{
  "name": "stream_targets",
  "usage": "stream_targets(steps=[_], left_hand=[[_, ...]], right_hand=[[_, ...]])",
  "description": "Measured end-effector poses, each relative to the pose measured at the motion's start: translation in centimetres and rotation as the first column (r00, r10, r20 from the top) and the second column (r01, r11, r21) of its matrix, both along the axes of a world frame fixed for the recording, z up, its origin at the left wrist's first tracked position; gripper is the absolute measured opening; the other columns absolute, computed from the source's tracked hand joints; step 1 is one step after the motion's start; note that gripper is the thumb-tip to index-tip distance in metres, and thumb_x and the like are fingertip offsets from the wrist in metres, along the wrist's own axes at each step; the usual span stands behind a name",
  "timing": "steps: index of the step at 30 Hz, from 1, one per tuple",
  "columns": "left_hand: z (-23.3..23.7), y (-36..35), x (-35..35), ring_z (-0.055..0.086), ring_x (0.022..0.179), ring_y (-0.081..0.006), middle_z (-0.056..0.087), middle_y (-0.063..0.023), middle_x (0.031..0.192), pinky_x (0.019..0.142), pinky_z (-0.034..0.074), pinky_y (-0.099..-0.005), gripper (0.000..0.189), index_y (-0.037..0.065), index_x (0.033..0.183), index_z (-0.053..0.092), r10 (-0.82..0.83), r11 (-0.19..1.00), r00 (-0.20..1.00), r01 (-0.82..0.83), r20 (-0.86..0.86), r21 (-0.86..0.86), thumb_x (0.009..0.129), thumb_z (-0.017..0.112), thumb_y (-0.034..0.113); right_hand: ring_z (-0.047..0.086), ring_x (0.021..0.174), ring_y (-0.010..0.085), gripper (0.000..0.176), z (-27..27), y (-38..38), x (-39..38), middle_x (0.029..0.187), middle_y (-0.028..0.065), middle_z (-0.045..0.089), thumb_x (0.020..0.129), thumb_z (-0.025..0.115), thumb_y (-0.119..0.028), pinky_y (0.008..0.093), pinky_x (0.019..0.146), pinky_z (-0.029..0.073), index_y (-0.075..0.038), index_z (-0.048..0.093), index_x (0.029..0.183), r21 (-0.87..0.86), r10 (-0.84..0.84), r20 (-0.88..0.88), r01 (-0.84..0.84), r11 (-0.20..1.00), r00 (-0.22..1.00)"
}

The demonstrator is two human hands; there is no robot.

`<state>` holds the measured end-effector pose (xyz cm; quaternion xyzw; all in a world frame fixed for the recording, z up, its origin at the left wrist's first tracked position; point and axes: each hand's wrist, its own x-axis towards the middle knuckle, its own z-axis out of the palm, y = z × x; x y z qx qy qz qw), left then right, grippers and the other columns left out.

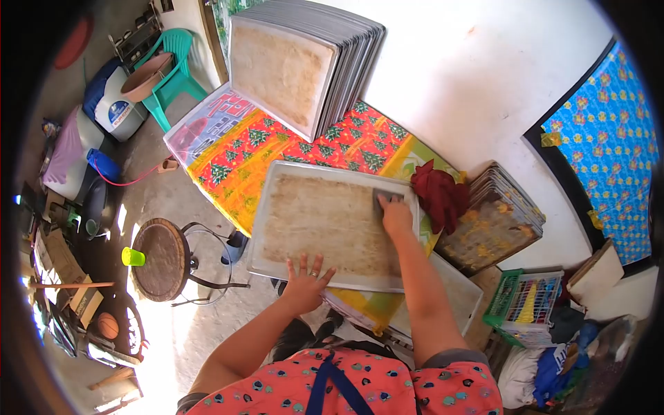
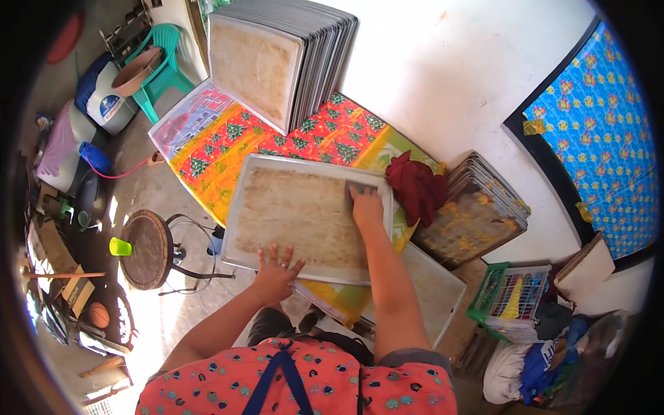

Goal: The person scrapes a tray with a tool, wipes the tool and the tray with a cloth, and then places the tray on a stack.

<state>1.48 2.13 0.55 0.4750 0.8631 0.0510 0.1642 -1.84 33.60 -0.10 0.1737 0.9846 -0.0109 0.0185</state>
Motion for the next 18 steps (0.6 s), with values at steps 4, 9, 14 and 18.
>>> stream_targets(steps=[4, 9, 14, 18], left_hand=[[0.4, 0.3, -0.3, 0.015, 0.135, -0.0510, 0.017, -0.0185, 0.152, 0.097, 0.012, -0.0756, 0.071, 0.024, 0.142, 0.034, -0.001, 1.000, 1.000, 0.001, 0.011, -0.019, 0.076, 0.062, 0.024], [0.2, 0.1, -0.2, 0.016, 0.134, -0.0518, 0.017, -0.0189, 0.151, 0.096, 0.013, -0.0760, 0.073, 0.024, 0.142, 0.034, -0.015, 1.000, 1.000, 0.015, -0.005, 0.001, 0.075, 0.063, 0.024], [-0.9, 0.1, -0.2, 0.014, 0.134, -0.0540, 0.016, -0.0201, 0.152, 0.095, 0.014, -0.0771, 0.078, 0.025, 0.143, 0.033, -0.020, 1.000, 1.000, 0.020, -0.018, 0.008, 0.071, 0.064, 0.024], [-1.3, 0.2, -0.2, 0.014, 0.134, -0.0535, 0.015, -0.0199, 0.152, 0.095, 0.014, -0.0771, 0.077, 0.024, 0.142, 0.035, -0.021, 1.000, 0.999, 0.021, -0.030, 0.009, 0.071, 0.064, 0.025]], right_hand=[[0.053, 0.108, 0.0423, 0.047, -1.9, -8.1, 10.9, 0.120, 0.0232, 0.055, 0.085, 0.045, -0.012, 0.0470, 0.094, 0.043, -0.022, 0.049, 0.131, 0.016, 0.195, -0.088, -0.195, 0.981, 0.977], [0.051, 0.111, 0.0427, 0.045, 0.1, -11.4, 13.6, 0.123, 0.0238, 0.052, 0.084, 0.046, -0.012, 0.0477, 0.093, 0.043, -0.021, 0.050, 0.128, -0.057, 0.278, -0.047, -0.281, 0.958, 0.959], [0.054, 0.108, 0.0416, 0.040, -1.4, -4.6, -0.3, 0.122, 0.0238, 0.053, 0.086, 0.046, -0.013, 0.0457, 0.088, 0.046, -0.018, 0.053, 0.124, -0.072, 0.110, -0.081, -0.116, 0.991, 0.991], [0.052, 0.112, 0.0419, 0.043, -1.3, -3.1, -3.1, 0.131, 0.0248, 0.047, 0.087, 0.044, -0.012, 0.0447, 0.089, 0.046, -0.020, 0.049, 0.129, -0.036, 0.066, 0.054, -0.064, 0.997, 0.996]])
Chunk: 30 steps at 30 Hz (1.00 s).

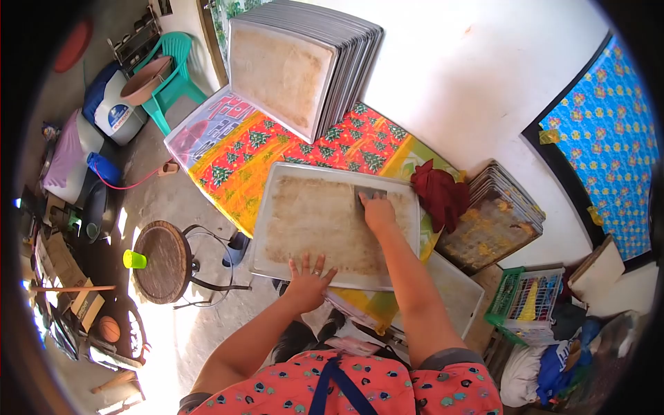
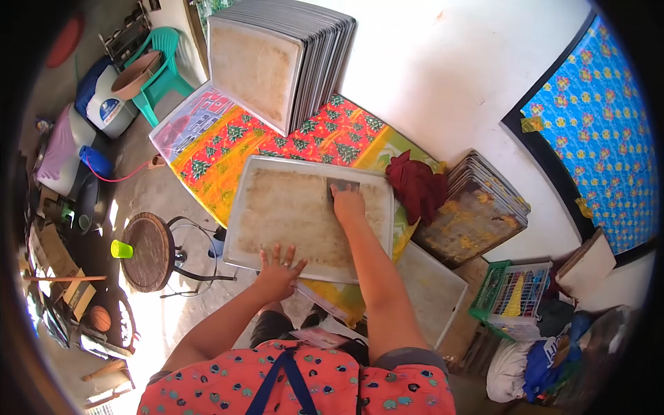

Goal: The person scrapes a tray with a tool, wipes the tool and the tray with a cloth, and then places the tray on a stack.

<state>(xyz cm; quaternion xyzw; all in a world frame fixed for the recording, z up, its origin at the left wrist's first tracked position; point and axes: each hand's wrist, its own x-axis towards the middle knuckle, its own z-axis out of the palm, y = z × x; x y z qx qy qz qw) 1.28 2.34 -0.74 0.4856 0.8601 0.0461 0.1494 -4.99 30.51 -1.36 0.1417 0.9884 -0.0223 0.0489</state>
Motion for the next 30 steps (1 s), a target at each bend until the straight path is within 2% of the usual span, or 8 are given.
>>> stream_targets(steps=[2, 4, 8, 14, 19, 24, 26, 30], left_hand=[[0.4, 0.1, -0.1, 0.014, 0.135, -0.0528, 0.016, -0.0196, 0.152, 0.095, 0.015, -0.0767, 0.076, 0.024, 0.142, 0.035, 0.003, 1.000, 1.000, -0.002, 0.013, -0.013, 0.071, 0.064, 0.027], [0.3, 0.0, -0.1, 0.015, 0.134, -0.0524, 0.017, -0.0198, 0.151, 0.095, 0.016, -0.0763, 0.076, 0.024, 0.141, 0.035, 0.000, 1.000, 1.000, 0.000, -0.011, 0.001, 0.072, 0.065, 0.028], [0.1, -0.2, 0.1, 0.018, 0.134, -0.0522, 0.020, -0.0202, 0.150, 0.095, 0.019, -0.0756, 0.076, 0.023, 0.141, 0.035, -0.023, 1.000, 0.998, 0.023, -0.067, -0.006, 0.072, 0.065, 0.030], [1.6, -0.2, 0.0, 0.015, 0.135, -0.0508, 0.018, -0.0180, 0.151, 0.096, 0.015, -0.0761, 0.071, 0.023, 0.142, 0.033, -0.008, 0.999, 1.000, 0.008, 0.011, -0.036, 0.077, 0.061, 0.028], [0.4, -0.9, -0.3, 0.019, 0.135, -0.0476, 0.018, -0.0198, 0.151, 0.097, 0.017, -0.0741, 0.079, 0.023, 0.144, 0.029, -0.031, 1.000, 0.998, 0.031, -0.060, 0.003, 0.074, 0.066, 0.029], [0.1, -3.0, -0.4, 0.020, 0.137, -0.0432, 0.020, -0.0195, 0.150, 0.101, 0.013, -0.0708, 0.076, 0.023, 0.144, 0.029, 0.090, 0.995, 0.991, -0.085, -0.102, 0.058, 0.077, 0.063, 0.024], [1.6, -3.7, 0.2, 0.021, 0.137, -0.0418, 0.023, -0.0190, 0.150, 0.103, 0.012, -0.0686, 0.067, 0.021, 0.144, 0.030, 0.138, 0.990, 0.988, -0.137, -0.067, 0.021, 0.082, 0.054, 0.014], [1.4, -4.3, 0.7, 0.026, 0.135, -0.0422, 0.024, -0.0213, 0.149, 0.102, 0.014, -0.0694, 0.067, 0.021, 0.144, 0.031, 0.057, 0.998, 0.986, -0.059, -0.156, -0.006, 0.081, 0.054, 0.013]], right_hand=[[0.050, 0.114, 0.0427, 0.046, -0.2, -2.8, 4.0, 0.133, 0.0255, 0.046, 0.087, 0.045, -0.013, 0.0461, 0.092, 0.044, -0.020, 0.046, 0.133, -0.037, 0.034, -0.006, -0.035, 0.999, 0.999], [0.055, 0.101, 0.0416, 0.044, -0.4, -7.0, 9.9, 0.115, 0.0248, 0.055, 0.083, 0.048, -0.014, 0.0455, 0.087, 0.047, -0.017, 0.052, 0.127, 0.119, 0.210, -0.154, -0.193, 0.974, 0.966], [0.053, 0.106, 0.0423, 0.043, 0.0, -11.3, 16.2, 0.119, 0.0238, 0.053, 0.084, 0.050, -0.017, 0.0458, 0.089, 0.046, -0.018, 0.052, 0.127, 0.002, 0.222, -0.194, -0.226, 0.974, 0.956], [0.057, 0.101, 0.0405, 0.042, -1.2, -6.4, 8.4, 0.117, 0.0211, 0.055, 0.084, 0.049, -0.015, 0.0456, 0.084, 0.049, -0.022, 0.054, 0.126, 0.090, 0.111, -0.231, -0.092, 0.992, 0.967], [0.057, 0.104, 0.0343, 0.044, 6.6, -4.0, 5.2, 0.114, 0.0161, 0.059, 0.084, 0.046, -0.008, 0.0448, 0.086, 0.046, -0.018, 0.052, 0.126, -0.245, -0.063, 0.088, 0.083, 0.966, 0.994], [0.058, 0.096, 0.0320, 0.044, 6.9, -8.0, 12.4, 0.107, 0.0148, 0.060, 0.083, 0.047, -0.009, 0.0450, 0.087, 0.044, -0.017, 0.051, 0.126, -0.023, 0.125, -0.219, -0.133, 0.991, 0.968], [0.057, 0.101, 0.0350, 0.045, 5.6, -10.7, 15.0, 0.112, 0.0173, 0.059, 0.084, 0.046, -0.011, 0.0443, 0.089, 0.043, -0.018, 0.049, 0.129, -0.040, 0.187, -0.107, -0.192, 0.981, 0.977], [0.055, 0.106, 0.0410, 0.049, 3.7, -14.7, 16.5, 0.122, 0.0239, 0.054, 0.085, 0.046, -0.013, 0.0448, 0.092, 0.044, -0.021, 0.045, 0.133, 0.074, 0.290, -0.181, -0.281, 0.957, 0.940]])
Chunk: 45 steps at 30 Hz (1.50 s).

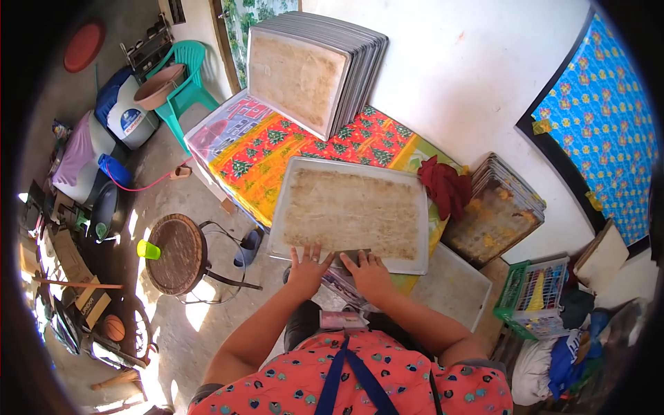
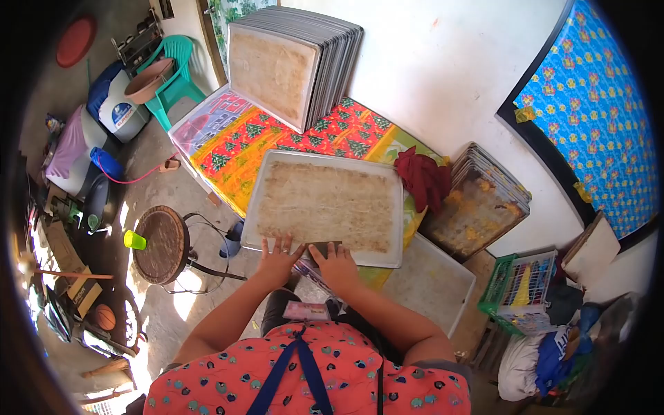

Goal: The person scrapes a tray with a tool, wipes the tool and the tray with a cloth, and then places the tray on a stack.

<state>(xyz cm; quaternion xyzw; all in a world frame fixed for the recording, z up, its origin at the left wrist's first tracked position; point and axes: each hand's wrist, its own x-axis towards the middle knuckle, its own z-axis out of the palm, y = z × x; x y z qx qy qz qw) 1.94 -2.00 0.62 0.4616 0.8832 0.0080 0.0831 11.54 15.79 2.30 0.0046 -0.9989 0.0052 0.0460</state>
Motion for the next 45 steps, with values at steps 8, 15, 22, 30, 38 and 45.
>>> stream_targets(steps=[8, 15, 22, 30, 38, 45], left_hand=[[-1.4, 0.3, -0.5, 0.029, 0.133, -0.0424, 0.023, -0.0224, 0.149, 0.099, 0.018, -0.0708, 0.065, 0.023, 0.143, 0.033, 0.013, 1.000, 0.999, -0.012, 0.038, -0.009, 0.082, 0.053, 0.014], [-1.4, 0.2, -0.6, 0.027, 0.134, -0.0429, 0.023, -0.0210, 0.149, 0.099, 0.024, -0.0676, 0.061, 0.023, 0.142, 0.034, 0.020, 0.999, 0.999, -0.019, 0.032, -0.039, 0.084, 0.053, 0.017], [-0.6, 0.5, -0.6, 0.026, 0.134, -0.0446, 0.020, -0.0228, 0.150, 0.099, 0.026, -0.0668, 0.063, 0.019, 0.143, 0.032, 0.010, 0.999, 0.997, -0.007, 0.081, -0.038, 0.084, 0.051, 0.012], [-1.8, 0.4, -0.8, 0.019, 0.137, -0.0437, 0.016, -0.0208, 0.151, 0.101, 0.023, -0.0670, 0.073, 0.023, 0.145, 0.028, 0.035, 0.999, 0.994, -0.034, 0.107, -0.012, 0.079, 0.055, 0.011], [-0.8, 0.3, -0.7, 0.018, 0.137, -0.0438, 0.015, -0.0204, 0.152, 0.101, 0.021, -0.0678, 0.072, 0.024, 0.145, 0.028, 0.042, 0.998, 0.988, -0.034, 0.149, -0.054, 0.079, 0.053, 0.010], [-1.5, 0.3, -0.8, 0.021, 0.136, -0.0444, 0.017, -0.0209, 0.151, 0.100, 0.023, -0.0685, 0.066, 0.023, 0.143, 0.032, 0.038, 0.999, 0.992, -0.036, 0.120, -0.019, 0.081, 0.051, 0.011]], right_hand=[[0.055, 0.105, 0.0436, 0.042, -3.2, 5.8, -14.7, 0.114, 0.0297, 0.055, 0.087, 0.044, -0.015, 0.0453, 0.087, 0.046, -0.020, 0.050, 0.129, -0.021, -0.196, 0.091, 0.199, 0.980, 0.976], [0.058, 0.098, 0.0413, 0.044, -4.5, 0.3, -8.0, 0.113, 0.0269, 0.056, 0.085, 0.047, -0.015, 0.0452, 0.079, 0.051, -0.023, 0.051, 0.128, 0.078, 0.024, -0.062, -0.019, 0.997, 0.998], [0.060, 0.099, 0.0385, 0.046, -5.6, 7.5, -18.5, 0.115, 0.0261, 0.057, 0.087, 0.043, -0.012, 0.0450, 0.082, 0.050, -0.025, 0.047, 0.131, 0.099, -0.204, -0.059, 0.209, 0.973, 0.977], [0.054, 0.108, 0.0420, 0.047, -4.9, 1.6, -10.9, 0.122, 0.0258, 0.053, 0.087, 0.042, -0.012, 0.0518, 0.086, 0.044, -0.028, 0.048, 0.131, 0.082, -0.061, 0.027, 0.058, 0.995, 0.998], [0.054, 0.112, 0.0372, 0.039, -3.7, 9.6, -20.0, 0.126, 0.0192, 0.054, 0.094, 0.036, -0.022, 0.0560, 0.096, 0.036, -0.030, 0.051, 0.129, 0.066, -0.345, 0.049, 0.342, 0.937, 0.937], [0.056, 0.110, 0.0302, 0.051, -0.8, 9.0, -9.9, 0.121, 0.0126, 0.058, 0.089, 0.044, -0.012, 0.0518, 0.094, 0.036, -0.031, 0.042, 0.136, 0.122, -0.316, 0.205, 0.296, 0.947, 0.926]])
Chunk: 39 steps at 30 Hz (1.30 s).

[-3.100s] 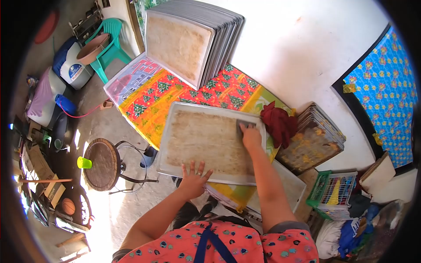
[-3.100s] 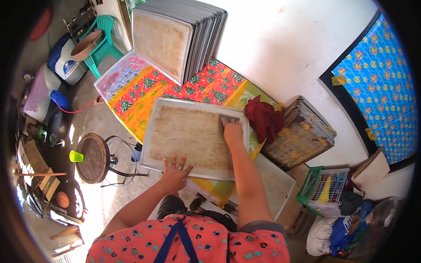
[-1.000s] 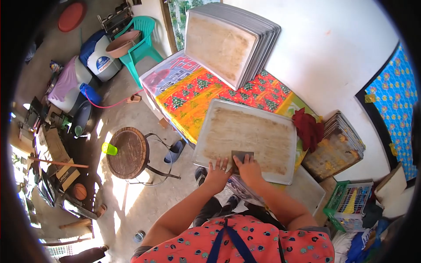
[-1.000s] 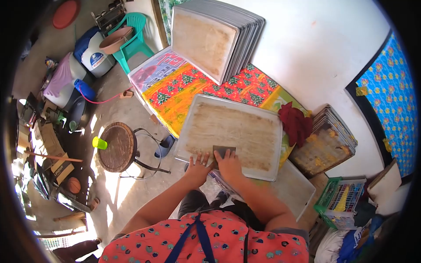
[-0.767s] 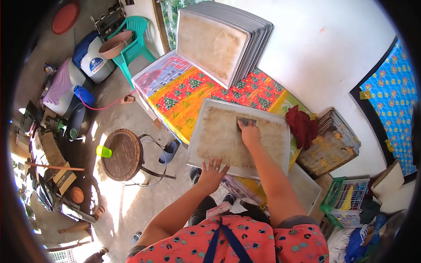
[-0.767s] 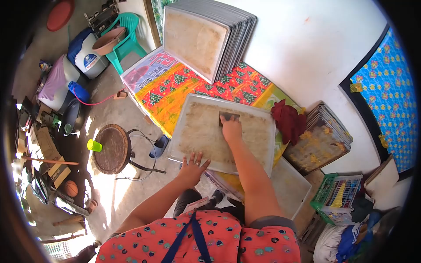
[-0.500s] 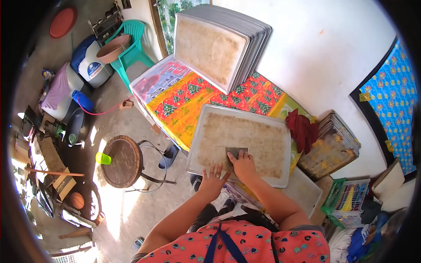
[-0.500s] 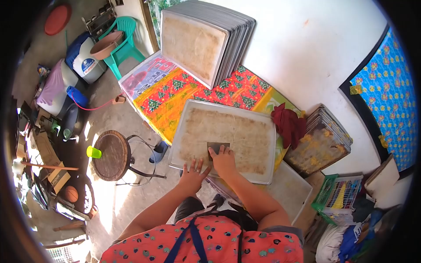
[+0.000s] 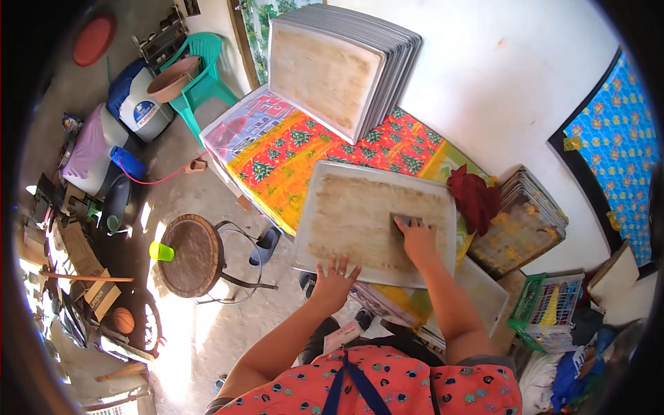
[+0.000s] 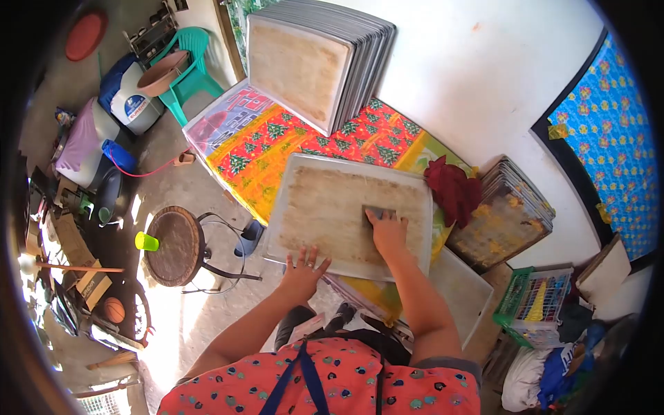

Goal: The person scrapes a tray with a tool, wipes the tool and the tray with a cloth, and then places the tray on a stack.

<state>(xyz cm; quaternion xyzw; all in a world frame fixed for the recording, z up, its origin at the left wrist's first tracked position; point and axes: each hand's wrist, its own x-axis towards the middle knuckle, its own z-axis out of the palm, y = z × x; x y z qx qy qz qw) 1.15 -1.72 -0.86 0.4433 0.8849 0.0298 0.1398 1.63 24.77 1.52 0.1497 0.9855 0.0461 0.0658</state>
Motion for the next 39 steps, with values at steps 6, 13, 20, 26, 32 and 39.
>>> stream_targets(steps=[6, 13, 20, 26, 32, 39], left_hand=[[1.3, 0.9, 0.3, 0.026, 0.133, -0.0458, 0.024, -0.0231, 0.148, 0.100, 0.020, -0.0690, 0.061, 0.016, 0.141, 0.036, 0.002, 1.000, 0.999, -0.003, -0.041, -0.011, 0.082, 0.051, 0.016], [1.7, 5.8, 4.0, 0.027, 0.133, -0.0449, 0.028, -0.0236, 0.146, 0.102, 0.018, -0.0675, 0.073, 0.016, 0.140, 0.036, -0.229, 0.970, 0.967, 0.236, -0.108, 0.062, 0.076, 0.065, 0.031], [0.7, 7.2, 5.7, 0.027, 0.133, -0.0459, 0.025, -0.0254, 0.146, 0.098, 0.022, -0.0707, 0.073, 0.013, 0.142, 0.033, -0.274, 0.962, 0.960, 0.271, -0.062, -0.043, 0.077, 0.063, 0.031], [1.4, 7.8, 5.5, 0.028, 0.132, -0.0466, 0.024, -0.0258, 0.147, 0.096, 0.024, -0.0712, 0.071, 0.012, 0.143, 0.031, -0.285, 0.950, 0.958, 0.281, -0.010, -0.135, 0.080, 0.058, 0.031], [2.5, 7.8, 4.9, 0.030, 0.132, -0.0443, 0.027, -0.0242, 0.146, 0.097, 0.025, -0.0695, 0.072, 0.012, 0.143, 0.031, -0.303, 0.944, 0.953, 0.301, 0.008, -0.134, 0.080, 0.060, 0.032], [4.2, 4.8, 1.9, 0.031, 0.132, -0.0413, 0.034, -0.0194, 0.144, 0.103, 0.018, -0.0664, 0.070, 0.013, 0.140, 0.034, -0.117, 0.993, 0.993, 0.117, 0.023, -0.017, 0.080, 0.062, 0.036]], right_hand=[[0.055, 0.110, 0.0296, 0.058, 3.4, -0.7, 11.0, 0.121, 0.0115, 0.057, 0.085, 0.049, -0.007, 0.0527, 0.093, 0.035, -0.031, 0.041, 0.137, -0.291, -0.092, -0.014, 0.084, 0.953, 0.996], [0.049, 0.120, 0.0348, 0.058, 1.9, -1.7, 19.4, 0.131, 0.0154, 0.051, 0.084, 0.050, -0.012, 0.0572, 0.102, 0.028, -0.035, 0.040, 0.137, -0.088, -0.042, -0.113, 0.032, 0.996, 0.993], [0.046, 0.121, 0.0416, 0.050, 0.0, -2.1, 21.1, 0.134, 0.0189, 0.047, 0.088, 0.045, -0.017, 0.0592, 0.103, 0.025, -0.033, 0.044, 0.135, -0.082, 0.008, -0.122, -0.018, 0.997, 0.993], [0.044, 0.122, 0.0435, 0.047, -2.4, 2.1, 14.8, 0.134, 0.0195, 0.047, 0.088, 0.043, -0.017, 0.0594, 0.103, 0.024, -0.030, 0.046, 0.133, -0.126, -0.090, -0.157, 0.071, 0.989, 0.984], [0.045, 0.122, 0.0401, 0.048, -0.9, -0.2, 17.4, 0.135, 0.0173, 0.047, 0.087, 0.044, -0.016, 0.0601, 0.102, 0.024, -0.030, 0.047, 0.133, -0.080, -0.063, -0.092, 0.055, 0.995, 0.994], [0.047, 0.122, 0.0290, 0.059, 4.3, 1.0, 20.4, 0.131, 0.0112, 0.051, 0.079, 0.049, -0.004, 0.0605, 0.102, 0.026, -0.032, 0.047, 0.132, -0.307, -0.221, -0.136, 0.171, 0.936, 0.966]])
